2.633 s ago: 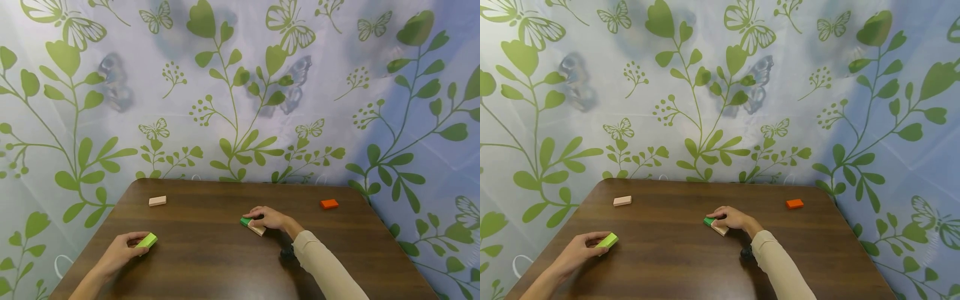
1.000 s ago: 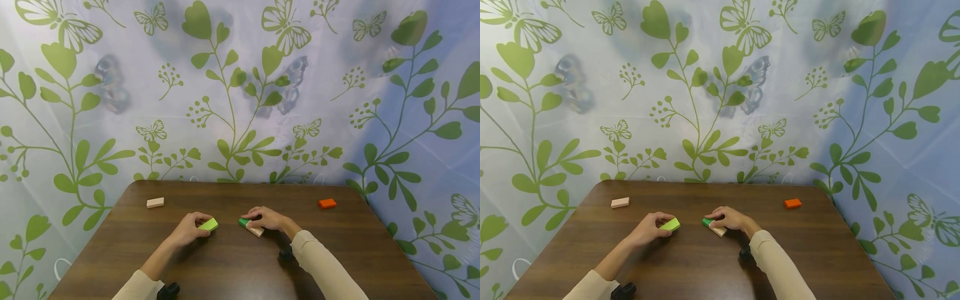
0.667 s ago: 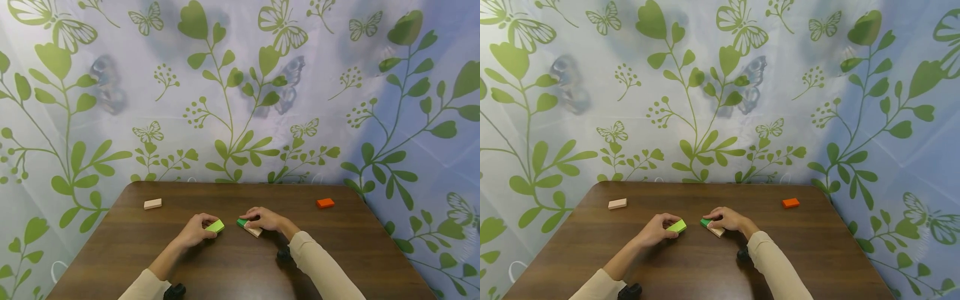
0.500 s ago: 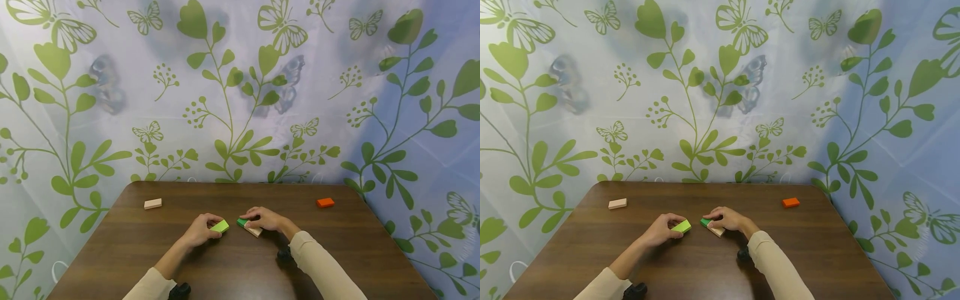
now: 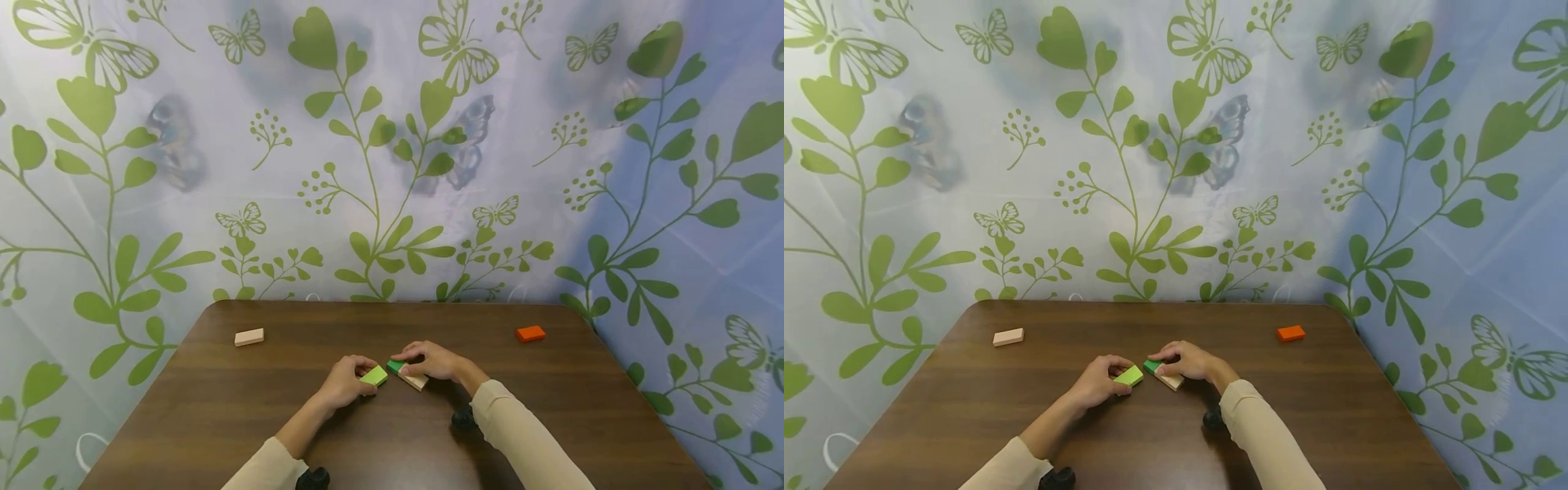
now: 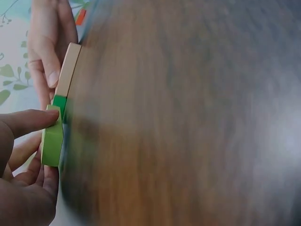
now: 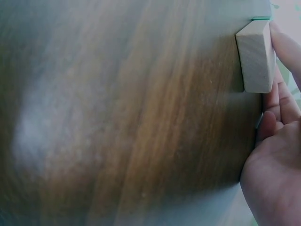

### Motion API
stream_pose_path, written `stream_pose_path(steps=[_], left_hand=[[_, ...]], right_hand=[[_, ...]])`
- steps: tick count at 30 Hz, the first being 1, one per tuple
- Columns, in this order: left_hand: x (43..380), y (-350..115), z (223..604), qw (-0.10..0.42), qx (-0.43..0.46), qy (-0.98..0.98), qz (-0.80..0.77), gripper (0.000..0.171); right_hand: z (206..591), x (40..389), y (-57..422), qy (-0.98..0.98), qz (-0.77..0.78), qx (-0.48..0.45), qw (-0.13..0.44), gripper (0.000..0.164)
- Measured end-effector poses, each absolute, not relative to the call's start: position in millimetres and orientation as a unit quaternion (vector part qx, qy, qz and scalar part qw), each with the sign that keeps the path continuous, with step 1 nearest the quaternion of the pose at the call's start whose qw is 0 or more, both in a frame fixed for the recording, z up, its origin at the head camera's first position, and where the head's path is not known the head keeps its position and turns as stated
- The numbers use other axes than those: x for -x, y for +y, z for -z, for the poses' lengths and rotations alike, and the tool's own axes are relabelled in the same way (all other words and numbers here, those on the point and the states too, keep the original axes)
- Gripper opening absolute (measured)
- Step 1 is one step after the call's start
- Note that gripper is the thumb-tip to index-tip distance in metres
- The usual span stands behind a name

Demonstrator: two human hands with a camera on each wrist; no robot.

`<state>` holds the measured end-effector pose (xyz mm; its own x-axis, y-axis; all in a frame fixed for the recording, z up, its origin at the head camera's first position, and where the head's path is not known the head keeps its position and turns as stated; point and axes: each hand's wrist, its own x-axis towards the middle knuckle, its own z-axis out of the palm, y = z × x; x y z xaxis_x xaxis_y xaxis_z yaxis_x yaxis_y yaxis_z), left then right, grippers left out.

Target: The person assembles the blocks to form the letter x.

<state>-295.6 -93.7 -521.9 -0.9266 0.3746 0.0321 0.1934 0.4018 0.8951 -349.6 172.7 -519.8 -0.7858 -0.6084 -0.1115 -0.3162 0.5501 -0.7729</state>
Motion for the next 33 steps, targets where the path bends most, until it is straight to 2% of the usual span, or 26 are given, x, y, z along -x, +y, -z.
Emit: stream_pose_path(steps=[16, 33], left_hand=[[294, -73, 527, 0.062, -0.154, 0.84, -0.517, 0.041], [301, -69, 528, 0.052, -0.178, 0.859, -0.478, 0.041]], right_hand=[[523, 347, 172, 0.854, 0.408, 0.266, 0.182, 0.036], [516, 344, 169, 0.853, 0.424, 0.249, 0.178, 0.037]])
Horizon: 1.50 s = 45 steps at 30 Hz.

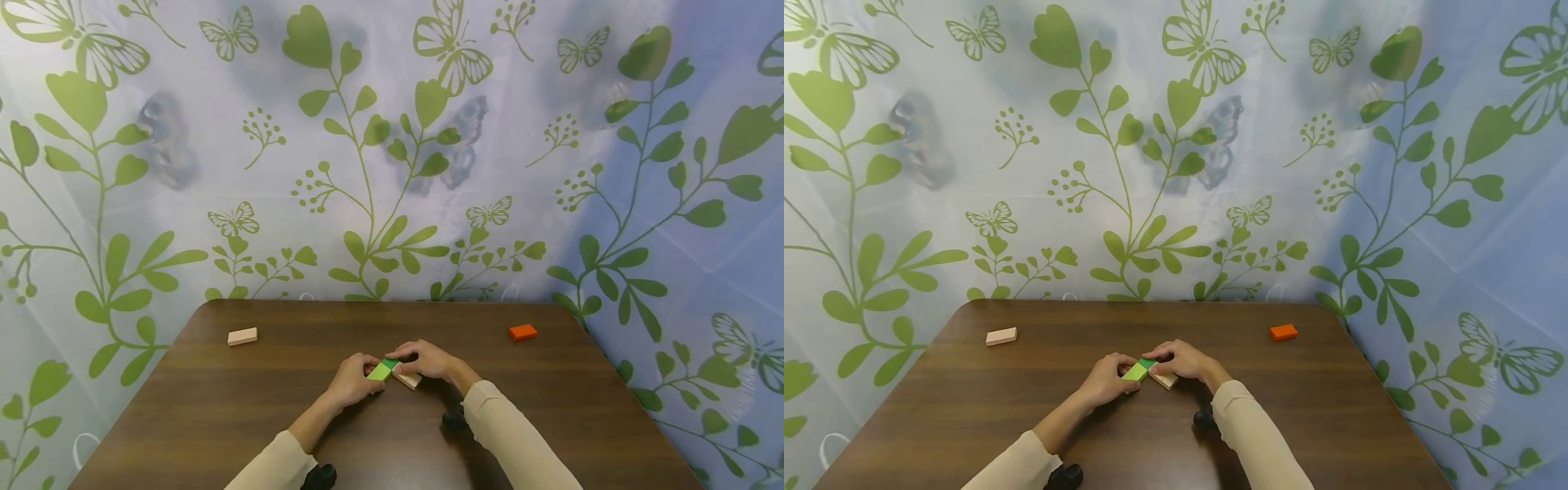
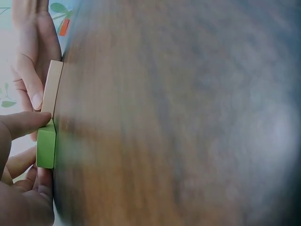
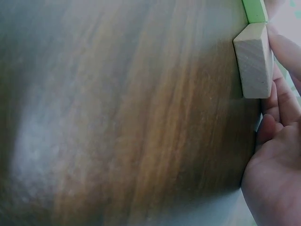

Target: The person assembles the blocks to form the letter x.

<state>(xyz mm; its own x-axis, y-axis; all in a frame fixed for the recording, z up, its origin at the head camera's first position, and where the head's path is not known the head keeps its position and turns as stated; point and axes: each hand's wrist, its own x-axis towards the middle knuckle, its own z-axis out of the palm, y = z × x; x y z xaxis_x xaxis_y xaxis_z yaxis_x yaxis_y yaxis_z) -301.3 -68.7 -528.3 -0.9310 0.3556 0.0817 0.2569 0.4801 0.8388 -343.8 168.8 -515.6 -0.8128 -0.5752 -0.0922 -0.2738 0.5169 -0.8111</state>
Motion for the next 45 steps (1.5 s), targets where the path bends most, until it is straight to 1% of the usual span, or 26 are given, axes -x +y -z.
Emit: stream_pose_path(steps=[9, 12, 18, 23, 28, 33, 39, 45], left_hand=[[301, -66, 524, 0.058, -0.18, 0.86, -0.474, 0.041], [301, -65, 522, 0.062, -0.177, 0.86, -0.474, 0.043], [304, -65, 519, 0.085, -0.172, 0.855, -0.482, 0.053], [313, -71, 523, 0.1, -0.195, 0.842, -0.493, 0.045], [325, -79, 530, 0.11, -0.258, 0.842, -0.462, 0.042], [329, -81, 531, 0.104, -0.302, 0.846, -0.428, 0.036], [325, -81, 528, 0.086, -0.304, 0.852, -0.416, 0.032], [327, -82, 528, 0.09, -0.307, 0.85, -0.418, 0.032]], right_hand=[[521, 344, 170, 0.845, 0.45, 0.234, 0.171, 0.034], [523, 347, 172, 0.835, 0.471, 0.222, 0.176, 0.036], [529, 353, 182, 0.783, 0.567, 0.18, 0.18, 0.042], [533, 352, 187, 0.775, 0.579, 0.181, 0.18, 0.044], [533, 349, 190, 0.771, 0.586, 0.176, 0.177, 0.049], [528, 350, 199, 0.772, 0.588, 0.171, 0.173, 0.049], [518, 354, 221, 0.778, 0.59, 0.141, 0.162, 0.047], [508, 360, 251, 0.799, 0.575, 0.116, 0.131, 0.046]])
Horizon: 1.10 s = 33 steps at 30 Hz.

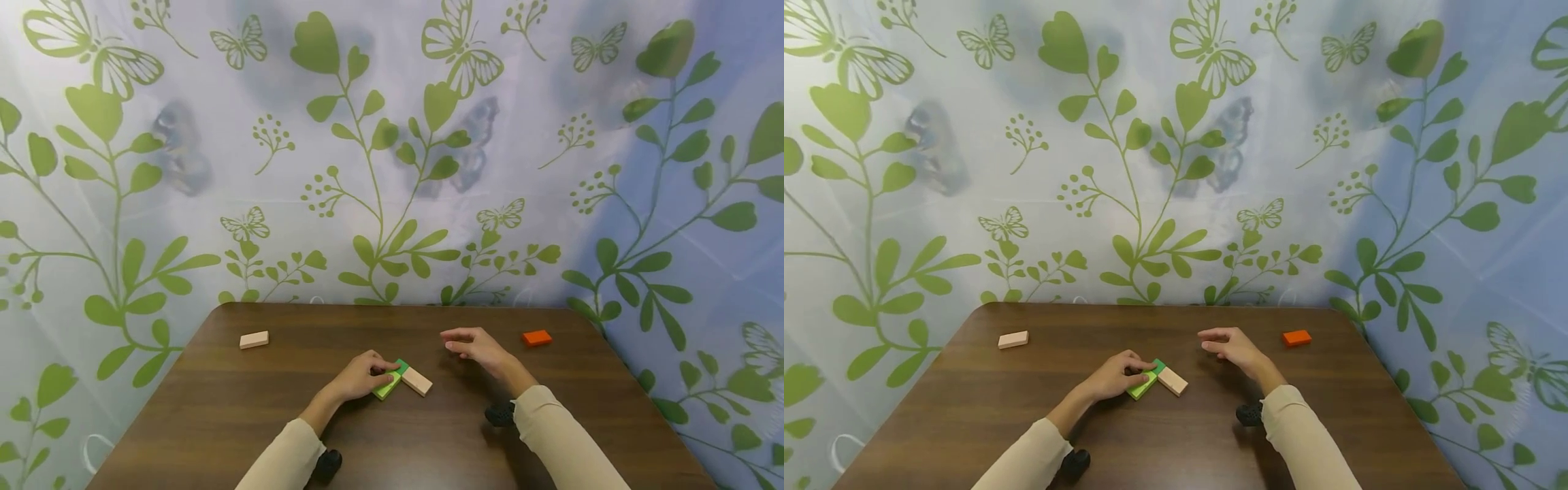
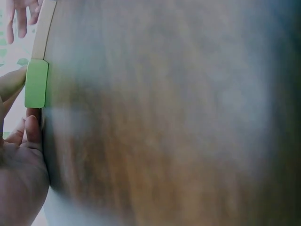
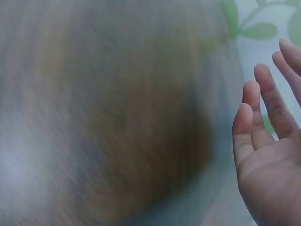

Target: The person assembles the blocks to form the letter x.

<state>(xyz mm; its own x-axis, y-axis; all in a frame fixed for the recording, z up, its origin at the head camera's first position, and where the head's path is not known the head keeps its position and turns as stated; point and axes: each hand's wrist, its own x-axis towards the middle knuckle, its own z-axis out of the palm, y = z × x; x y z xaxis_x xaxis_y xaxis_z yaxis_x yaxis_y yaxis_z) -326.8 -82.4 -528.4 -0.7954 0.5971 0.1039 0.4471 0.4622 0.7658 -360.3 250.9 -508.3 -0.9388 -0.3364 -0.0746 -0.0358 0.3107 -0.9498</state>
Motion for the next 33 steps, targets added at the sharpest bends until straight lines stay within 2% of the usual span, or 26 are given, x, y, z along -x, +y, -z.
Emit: stream_pose_path(steps=[5, 12, 18, 26, 33], left_hand=[[330, -84, 532, 0.093, -0.306, 0.847, -0.425, 0.032], [328, -76, 534, 0.107, -0.291, 0.844, -0.438, 0.031], [327, -72, 535, 0.112, -0.274, 0.846, -0.443, 0.03], [328, -73, 532, 0.115, -0.274, 0.846, -0.443, 0.031], [328, -80, 530, 0.116, -0.267, 0.849, -0.442, 0.03]], right_hand=[[496, 366, 267, 0.814, 0.561, 0.1, 0.111, 0.045], [481, 366, 292, 0.833, 0.521, 0.134, 0.126, 0.045], [480, 368, 306, 0.836, 0.512, 0.146, 0.134, 0.049], [479, 367, 314, 0.852, 0.49, 0.153, 0.1, 0.046], [473, 367, 321, 0.854, 0.479, 0.179, 0.1, 0.049]])
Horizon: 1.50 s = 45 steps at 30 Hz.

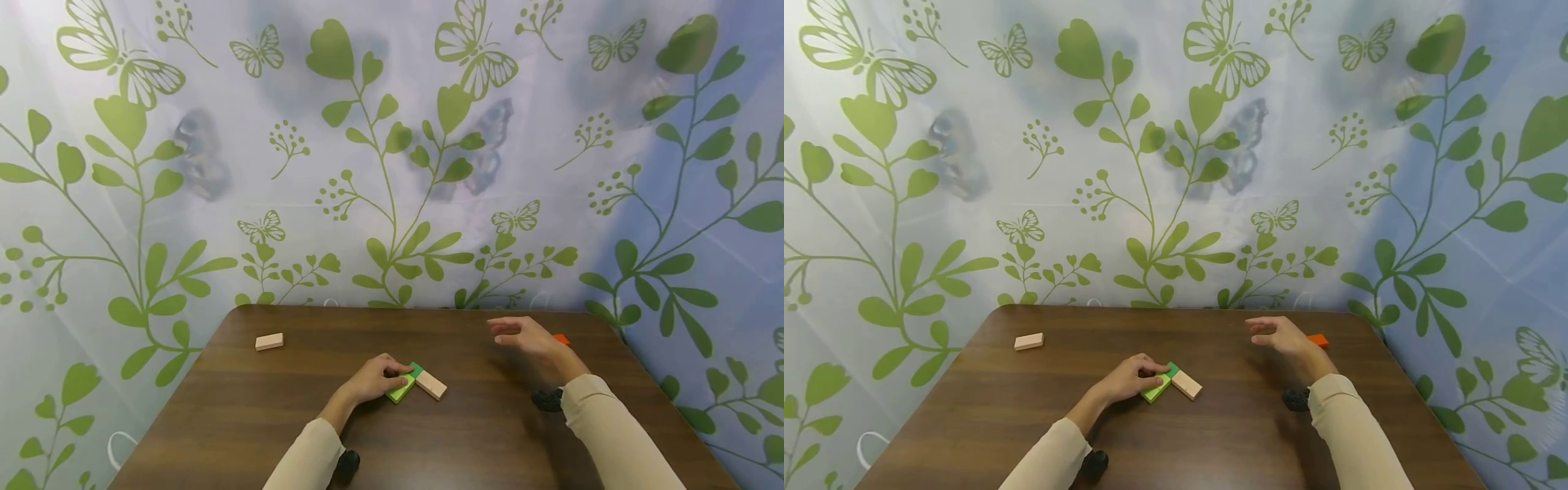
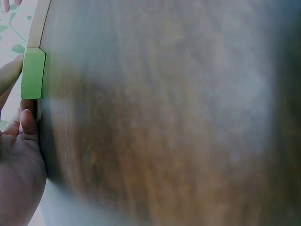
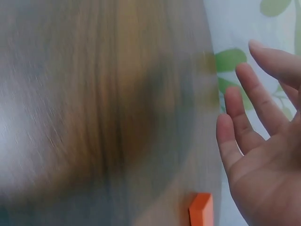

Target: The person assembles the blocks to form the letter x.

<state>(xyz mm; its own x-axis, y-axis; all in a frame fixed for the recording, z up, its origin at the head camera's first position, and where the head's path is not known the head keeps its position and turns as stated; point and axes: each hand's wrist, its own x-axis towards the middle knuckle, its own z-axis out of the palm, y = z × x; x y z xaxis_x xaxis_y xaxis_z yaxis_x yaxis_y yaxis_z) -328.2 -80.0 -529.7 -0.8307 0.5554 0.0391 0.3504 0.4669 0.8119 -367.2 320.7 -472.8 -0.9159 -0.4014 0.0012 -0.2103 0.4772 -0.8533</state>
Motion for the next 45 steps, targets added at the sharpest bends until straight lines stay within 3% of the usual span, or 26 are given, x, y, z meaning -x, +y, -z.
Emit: stream_pose_path(steps=[19, 31, 39, 45], left_hand=[[332, -81, 532, 0.113, -0.273, 0.851, -0.434, 0.031], [330, -82, 530, 0.111, -0.273, 0.851, -0.434, 0.031], [330, -86, 528, 0.117, -0.268, 0.856, -0.426, 0.032], [331, -84, 528, 0.122, -0.265, 0.852, -0.434, 0.031]], right_hand=[[457, 366, 390, 0.929, 0.332, 0.138, 0.084, 0.053], [491, 366, 421, 0.95, 0.277, 0.142, 0.034, 0.062], [503, 371, 430, 0.97, 0.22, 0.106, 0.013, 0.049], [502, 367, 435, 0.971, 0.224, 0.08, 0.003, 0.055]])
